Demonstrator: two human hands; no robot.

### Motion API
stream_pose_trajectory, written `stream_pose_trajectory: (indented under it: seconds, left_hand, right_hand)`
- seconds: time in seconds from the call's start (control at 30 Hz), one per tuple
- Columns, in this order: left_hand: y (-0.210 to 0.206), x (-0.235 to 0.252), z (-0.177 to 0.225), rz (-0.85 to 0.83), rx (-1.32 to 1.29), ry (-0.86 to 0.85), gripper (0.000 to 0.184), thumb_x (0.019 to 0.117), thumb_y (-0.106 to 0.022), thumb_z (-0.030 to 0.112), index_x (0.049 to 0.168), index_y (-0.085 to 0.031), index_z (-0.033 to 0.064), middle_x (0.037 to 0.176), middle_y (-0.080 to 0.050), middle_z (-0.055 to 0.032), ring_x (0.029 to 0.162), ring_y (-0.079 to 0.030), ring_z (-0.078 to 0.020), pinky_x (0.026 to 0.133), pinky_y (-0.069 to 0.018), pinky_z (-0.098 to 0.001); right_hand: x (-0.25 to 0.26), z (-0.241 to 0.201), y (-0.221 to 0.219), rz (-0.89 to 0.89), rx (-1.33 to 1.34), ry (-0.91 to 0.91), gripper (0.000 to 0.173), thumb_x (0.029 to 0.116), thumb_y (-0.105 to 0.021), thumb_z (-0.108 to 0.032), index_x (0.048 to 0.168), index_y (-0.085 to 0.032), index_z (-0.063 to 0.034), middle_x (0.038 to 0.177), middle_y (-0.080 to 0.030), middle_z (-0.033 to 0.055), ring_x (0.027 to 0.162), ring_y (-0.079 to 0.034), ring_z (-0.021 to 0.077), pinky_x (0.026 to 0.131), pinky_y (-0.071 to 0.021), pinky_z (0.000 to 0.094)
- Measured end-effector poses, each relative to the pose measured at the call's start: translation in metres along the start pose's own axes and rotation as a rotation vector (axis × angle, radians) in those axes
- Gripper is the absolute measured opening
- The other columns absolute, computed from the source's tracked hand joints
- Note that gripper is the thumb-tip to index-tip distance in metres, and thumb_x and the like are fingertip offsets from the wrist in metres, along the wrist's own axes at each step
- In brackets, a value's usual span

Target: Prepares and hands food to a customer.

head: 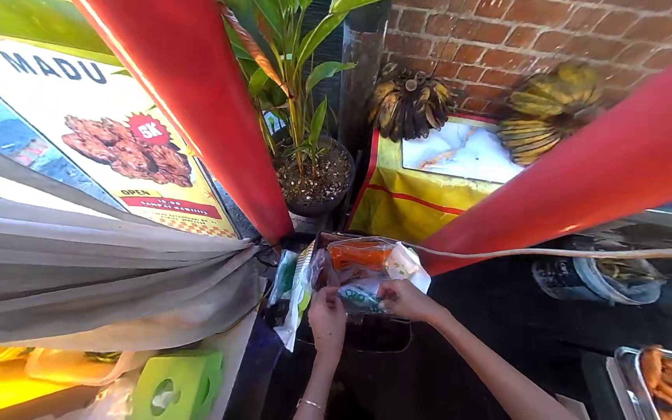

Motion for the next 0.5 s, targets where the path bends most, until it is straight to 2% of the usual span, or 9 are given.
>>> stream_pose_trajectory:
  seconds: [0.07,0.1,0.17,0.2,0.23,0.3,0.37,0.43,0.5]
  left_hand:
    - [0.004,-0.007,0.002,0.094,-0.108,-0.095,0.021,0.0915,-0.066,0.007,0.111,-0.072,0.0027,0.103,-0.069,-0.0148,0.084,-0.07,-0.0186,0.074,-0.061,-0.0341]
    - [0.004,-0.008,0.006,0.111,-0.144,-0.149,0.025,0.0911,-0.069,0.014,0.113,-0.072,0.003,0.106,-0.068,-0.0145,0.088,-0.07,-0.0181,0.075,-0.0616,-0.0332]
    - [-0.001,-0.01,0.017,0.042,-0.102,-0.171,0.044,0.0872,-0.076,0.034,0.122,-0.07,0.0075,0.119,-0.065,-0.0148,0.101,-0.067,-0.022,0.083,-0.0597,-0.0376]
    - [-0.005,-0.011,0.02,-0.024,-0.027,-0.144,0.053,0.0847,-0.078,0.042,0.127,-0.068,0.0109,0.125,-0.063,-0.0148,0.109,-0.065,-0.0252,0.089,-0.0576,-0.0414]
    - [-0.008,-0.011,0.021,-0.101,0.057,-0.107,0.057,0.0833,-0.079,0.044,0.13,-0.067,0.0129,0.13,-0.061,-0.0157,0.115,-0.062,-0.0289,0.095,-0.0552,-0.045]
    - [-0.013,-0.007,0.02,-0.245,0.174,-0.037,0.045,0.0864,-0.077,0.036,0.124,-0.072,0.0119,0.132,-0.061,-0.0184,0.122,-0.06,-0.0348,0.102,-0.0503,-0.0494]
    - [-0.013,-0.006,0.015,-0.268,0.188,-0.005,0.024,0.0907,-0.073,0.025,0.109,-0.078,0.0108,0.121,-0.068,-0.0157,0.115,-0.064,-0.031,0.102,-0.0509,-0.046]
    - [-0.008,-0.006,0.008,-0.128,0.088,0.001,0.016,0.0909,-0.073,0.019,0.1,-0.079,0.0072,0.108,-0.071,-0.0141,0.101,-0.069,-0.0245,0.093,-0.0569,-0.0392]
    - [-0.001,-0.006,0.002,0.006,-0.05,0.075,0.016,0.0909,-0.074,0.017,0.101,-0.077,0.0051,0.105,-0.071,-0.0143,0.095,-0.071,-0.0214,0.089,-0.0598,-0.0371]
  right_hand:
    - [-0.006,0.001,-0.004,-0.016,0.025,0.016,0.029,0.1035,-0.059,-0.018,0.127,-0.066,-0.0032,0.121,-0.071,0.0163,0.108,-0.071,0.0253,0.1,-0.0549,0.0439]
    - [-0.008,0.0,-0.005,-0.041,0.02,0.037,0.03,0.1052,-0.055,-0.018,0.128,-0.067,-0.0022,0.123,-0.071,0.017,0.111,-0.07,0.0262,0.103,-0.0528,0.0449]
    - [-0.008,-0.002,-0.006,-0.04,-0.052,0.05,0.032,0.1054,-0.05,-0.014,0.128,-0.068,-0.001,0.123,-0.07,0.0197,0.114,-0.068,0.0301,0.104,-0.0504,0.0474]
    - [-0.005,-0.002,-0.006,0.006,-0.112,0.033,0.031,0.1028,-0.051,-0.01,0.126,-0.069,-0.0012,0.123,-0.069,0.0209,0.114,-0.067,0.0324,0.104,-0.05,0.0485]
    - [0.0,-0.002,-0.008,0.046,-0.175,0.005,0.031,0.0995,-0.054,-0.007,0.125,-0.071,-0.0022,0.125,-0.067,0.0214,0.116,-0.065,0.0341,0.105,-0.0492,0.0491]
    - [0.014,-0.004,-0.01,0.008,-0.299,-0.084,0.03,0.0989,-0.061,-0.013,0.125,-0.07,-0.0002,0.131,-0.064,0.0247,0.127,-0.058,0.0393,0.111,-0.0437,0.0538]
    - [0.021,-0.014,-0.017,-0.088,-0.456,-0.128,0.028,0.102,-0.057,-0.016,0.119,-0.07,0.0031,0.128,-0.064,0.0266,0.127,-0.058,0.0429,0.108,-0.0448,0.0584]
    - [0.026,-0.027,-0.02,-0.098,-0.557,-0.08,0.026,0.1023,-0.053,-0.011,0.115,-0.07,0.0046,0.123,-0.066,0.0267,0.123,-0.059,0.0437,0.104,-0.0472,0.0588]
    - [0.025,-0.031,-0.027,-0.002,-0.566,0.0,0.024,0.1027,-0.052,-0.008,0.116,-0.069,0.0026,0.123,-0.066,0.025,0.121,-0.062,0.0418,0.102,-0.0504,0.0567]
Point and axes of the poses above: each hand's wrist, its own x-axis towards the middle knuckle, its own y-axis out of the back of the hand, z = x × y, the point moved 2 cm from there along x, towards the middle knuckle
